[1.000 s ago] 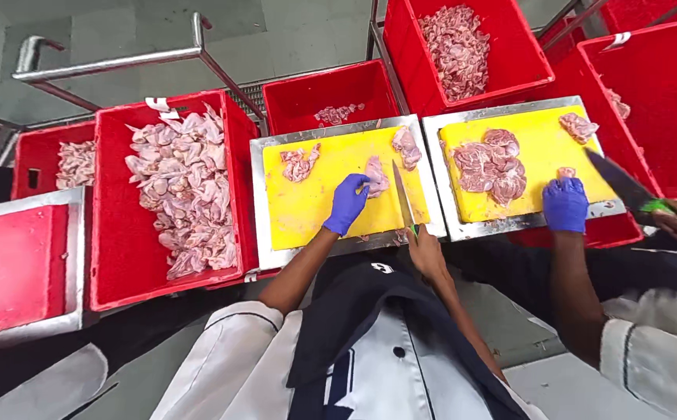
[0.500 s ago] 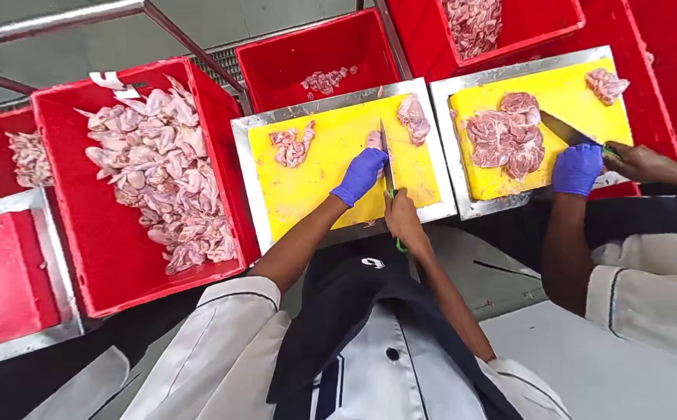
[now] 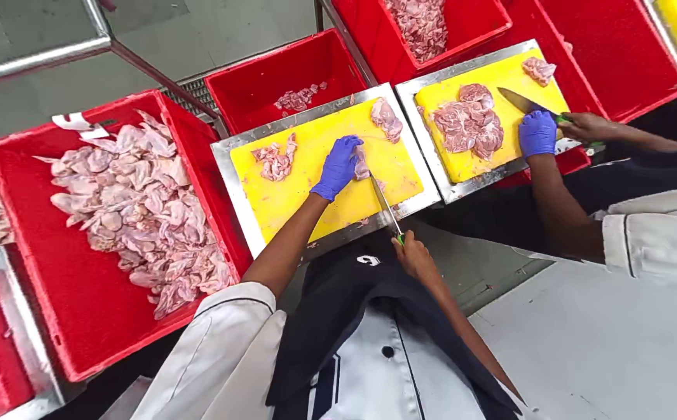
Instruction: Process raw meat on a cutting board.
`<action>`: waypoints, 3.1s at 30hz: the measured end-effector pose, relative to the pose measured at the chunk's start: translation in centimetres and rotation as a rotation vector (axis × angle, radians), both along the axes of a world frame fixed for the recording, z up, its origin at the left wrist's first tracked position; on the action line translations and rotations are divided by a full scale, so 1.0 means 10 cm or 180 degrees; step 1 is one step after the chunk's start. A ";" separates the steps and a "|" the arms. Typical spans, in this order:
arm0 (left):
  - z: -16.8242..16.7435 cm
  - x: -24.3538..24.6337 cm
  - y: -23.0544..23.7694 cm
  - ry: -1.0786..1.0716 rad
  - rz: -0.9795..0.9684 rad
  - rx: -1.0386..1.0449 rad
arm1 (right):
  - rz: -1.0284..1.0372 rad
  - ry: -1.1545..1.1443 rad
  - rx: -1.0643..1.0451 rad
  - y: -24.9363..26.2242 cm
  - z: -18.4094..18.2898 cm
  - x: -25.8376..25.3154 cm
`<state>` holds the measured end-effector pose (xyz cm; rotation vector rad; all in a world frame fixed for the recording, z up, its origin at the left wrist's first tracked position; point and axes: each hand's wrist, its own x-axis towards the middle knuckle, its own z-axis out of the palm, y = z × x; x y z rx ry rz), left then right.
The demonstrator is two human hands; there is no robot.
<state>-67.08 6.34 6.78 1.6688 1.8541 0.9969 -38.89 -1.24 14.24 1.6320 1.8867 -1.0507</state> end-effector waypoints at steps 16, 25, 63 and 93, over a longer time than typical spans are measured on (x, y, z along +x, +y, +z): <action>0.62 -0.10 -0.24 -0.1667 0.0175 -0.0801 | -0.0293 0.0049 0.0558 0.71 -0.12 -0.09; 0.27 -0.14 -0.61 -0.0223 0.1617 -0.1647 | -0.0200 0.0433 0.1047 0.60 -0.06 -0.05; 0.00 -0.18 -0.46 -0.0124 0.0382 -0.0564 | 0.0914 0.0127 0.0482 0.62 0.01 -1.05; -0.12 -0.05 -0.66 -0.0105 0.1353 -0.0425 | 0.0849 0.0172 0.0174 0.47 -0.07 -0.79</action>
